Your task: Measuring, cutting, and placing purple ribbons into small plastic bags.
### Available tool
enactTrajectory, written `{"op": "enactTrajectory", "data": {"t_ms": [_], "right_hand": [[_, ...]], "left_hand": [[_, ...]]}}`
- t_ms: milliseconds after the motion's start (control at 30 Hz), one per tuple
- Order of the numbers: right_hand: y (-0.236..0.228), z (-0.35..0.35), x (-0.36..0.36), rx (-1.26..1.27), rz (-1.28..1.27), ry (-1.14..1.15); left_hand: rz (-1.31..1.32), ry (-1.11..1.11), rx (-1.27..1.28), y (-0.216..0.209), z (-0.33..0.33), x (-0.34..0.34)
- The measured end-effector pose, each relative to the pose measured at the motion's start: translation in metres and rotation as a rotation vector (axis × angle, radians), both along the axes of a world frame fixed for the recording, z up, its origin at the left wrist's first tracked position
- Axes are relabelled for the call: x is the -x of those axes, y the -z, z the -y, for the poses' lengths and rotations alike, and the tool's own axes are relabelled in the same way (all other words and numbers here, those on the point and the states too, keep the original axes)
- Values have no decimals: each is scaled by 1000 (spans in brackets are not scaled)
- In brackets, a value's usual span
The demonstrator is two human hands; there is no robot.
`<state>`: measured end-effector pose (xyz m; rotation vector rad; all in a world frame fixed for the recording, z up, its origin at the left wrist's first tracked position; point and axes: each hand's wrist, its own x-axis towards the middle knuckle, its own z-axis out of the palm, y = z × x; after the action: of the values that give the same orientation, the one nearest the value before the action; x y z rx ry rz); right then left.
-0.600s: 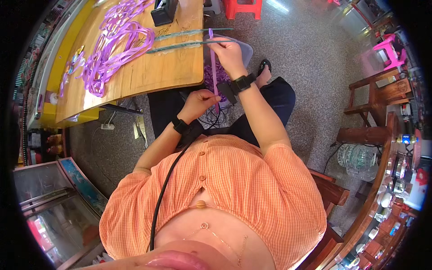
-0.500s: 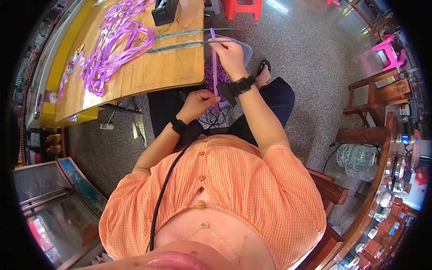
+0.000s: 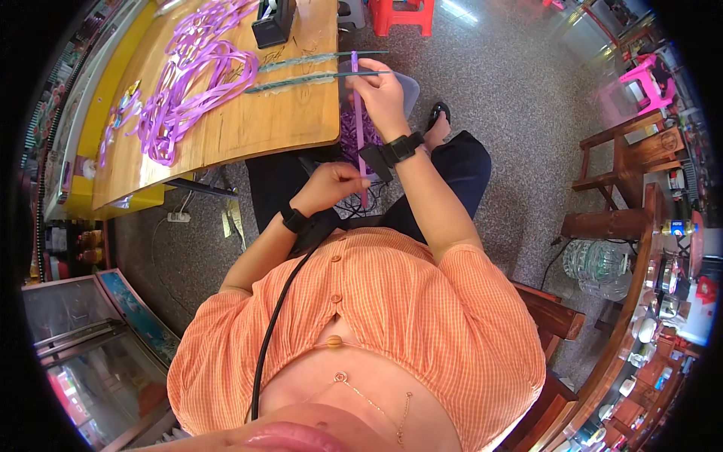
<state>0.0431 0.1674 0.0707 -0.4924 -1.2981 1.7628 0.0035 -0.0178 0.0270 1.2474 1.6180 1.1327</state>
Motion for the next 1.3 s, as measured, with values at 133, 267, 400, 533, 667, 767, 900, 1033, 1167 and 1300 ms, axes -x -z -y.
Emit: {"op": "enactTrajectory", "data": {"t_ms": [133, 267, 400, 533, 667, 767, 900, 1033, 1167, 1300], "right_hand": [[-5, -11, -14, 23, 111, -167], [-15, -6, -24, 61, 265, -257], [-23, -2, -32, 15, 245, -202], [-34, -3, -53, -5, 318, -217], [-38, 3, -84, -249, 345, -179], [-52, 23, -107, -479, 367, -190], [-76, 46, -119, -1114, 352, -142], [-87, 46, -117, -1524, 178, -103], [-148, 7, -93, -1812, 190, 64], [-181, -56, -31, -1645, 169, 183]], "left_hand": [[-74, 360, 65, -18, 16, 3], [-38, 418, 192, -37, 37, 0], [-133, 483, -118, -75, 41, -9], [-195, 508, -339, -104, 43, -18], [-258, 479, -404, -134, 46, -20], [-272, 436, -378, -146, 49, -23], [-234, 431, -328, -152, 45, -23], [-144, 457, -346, -184, 38, -10], [-327, 348, -434, -234, 30, 13], [-172, -71, -651, -251, -25, 48]]}}
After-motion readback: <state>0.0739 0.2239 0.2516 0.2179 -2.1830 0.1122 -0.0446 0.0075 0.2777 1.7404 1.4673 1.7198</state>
